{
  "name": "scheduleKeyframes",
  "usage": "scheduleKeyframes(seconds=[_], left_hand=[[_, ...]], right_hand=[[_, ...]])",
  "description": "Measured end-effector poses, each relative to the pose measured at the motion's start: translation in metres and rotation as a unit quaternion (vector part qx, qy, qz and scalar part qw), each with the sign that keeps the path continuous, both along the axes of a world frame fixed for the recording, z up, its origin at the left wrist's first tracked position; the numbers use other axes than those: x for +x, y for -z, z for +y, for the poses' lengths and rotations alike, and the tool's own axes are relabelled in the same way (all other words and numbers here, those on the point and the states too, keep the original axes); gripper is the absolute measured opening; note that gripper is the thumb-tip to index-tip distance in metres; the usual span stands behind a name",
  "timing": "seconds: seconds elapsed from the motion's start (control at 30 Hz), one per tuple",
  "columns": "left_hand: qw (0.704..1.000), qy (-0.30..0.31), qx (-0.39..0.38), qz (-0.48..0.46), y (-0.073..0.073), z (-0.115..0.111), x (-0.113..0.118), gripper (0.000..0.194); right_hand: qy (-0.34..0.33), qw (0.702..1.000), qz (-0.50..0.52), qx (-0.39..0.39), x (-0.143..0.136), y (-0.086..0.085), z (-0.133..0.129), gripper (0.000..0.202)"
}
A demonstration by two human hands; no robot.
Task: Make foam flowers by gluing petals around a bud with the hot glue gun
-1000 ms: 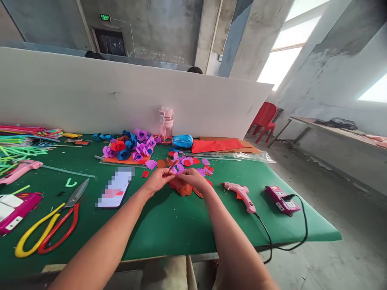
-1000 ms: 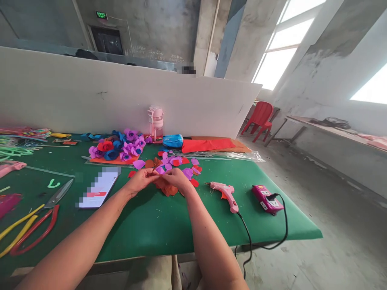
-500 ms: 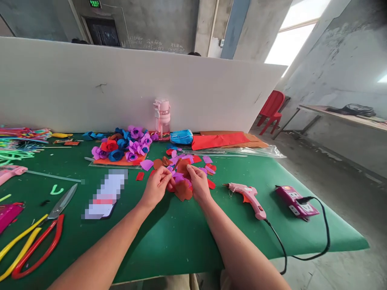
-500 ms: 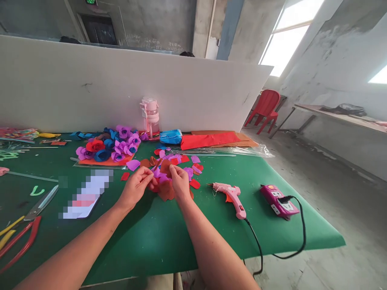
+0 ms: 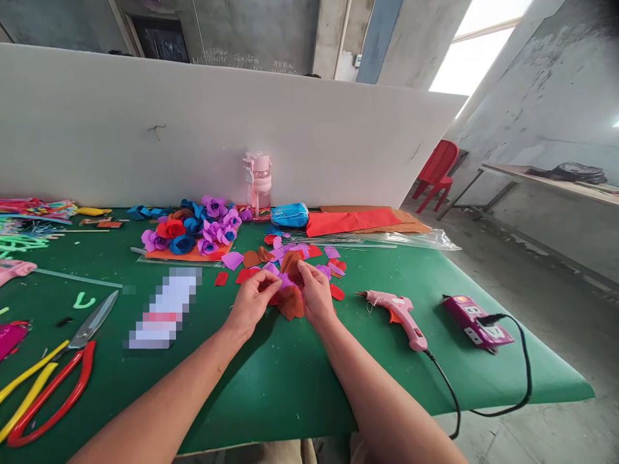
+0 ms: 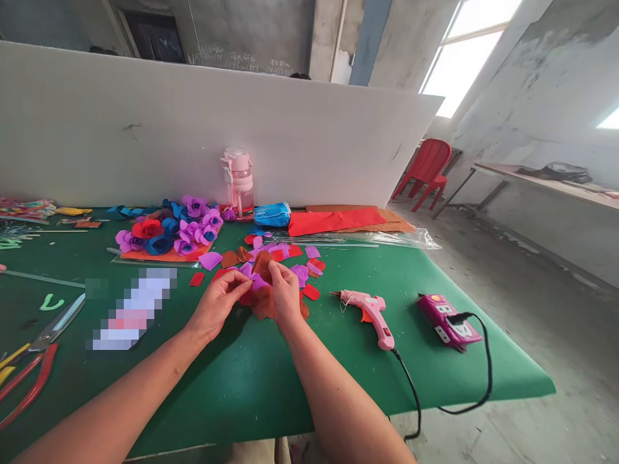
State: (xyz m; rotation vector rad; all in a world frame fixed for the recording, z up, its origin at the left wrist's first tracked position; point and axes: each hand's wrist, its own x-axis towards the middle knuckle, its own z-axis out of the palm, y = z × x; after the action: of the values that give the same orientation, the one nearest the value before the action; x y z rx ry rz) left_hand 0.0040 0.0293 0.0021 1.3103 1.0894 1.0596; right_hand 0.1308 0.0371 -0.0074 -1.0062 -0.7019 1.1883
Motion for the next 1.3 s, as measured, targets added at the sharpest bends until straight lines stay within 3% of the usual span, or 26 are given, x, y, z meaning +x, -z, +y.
scheduleKeyframes(seconds=[0.3, 0.63, 1.3], left_hand=[[0.999, -0.015, -0.01, -0.033, 0.0045, 0.0028, 0.0006, 0.029], [0.997, -0.021, -0.02, -0.065, 0.0047, 0.0029, 0.0021, 0.027], [0.996, -0.013, -0.032, -0.081, 0.003, 0.0029, 0.0031, 0.027]], right_hand=[[-0.043, 0.999, -0.015, 0.02, -0.0034, -0.0031, -0.0034, 0.034], [-0.064, 0.996, 0.058, 0.025, -0.0039, -0.0053, -0.0047, 0.025], [-0.079, 0.993, 0.072, 0.054, -0.0053, -0.0047, -0.0064, 0.022]])
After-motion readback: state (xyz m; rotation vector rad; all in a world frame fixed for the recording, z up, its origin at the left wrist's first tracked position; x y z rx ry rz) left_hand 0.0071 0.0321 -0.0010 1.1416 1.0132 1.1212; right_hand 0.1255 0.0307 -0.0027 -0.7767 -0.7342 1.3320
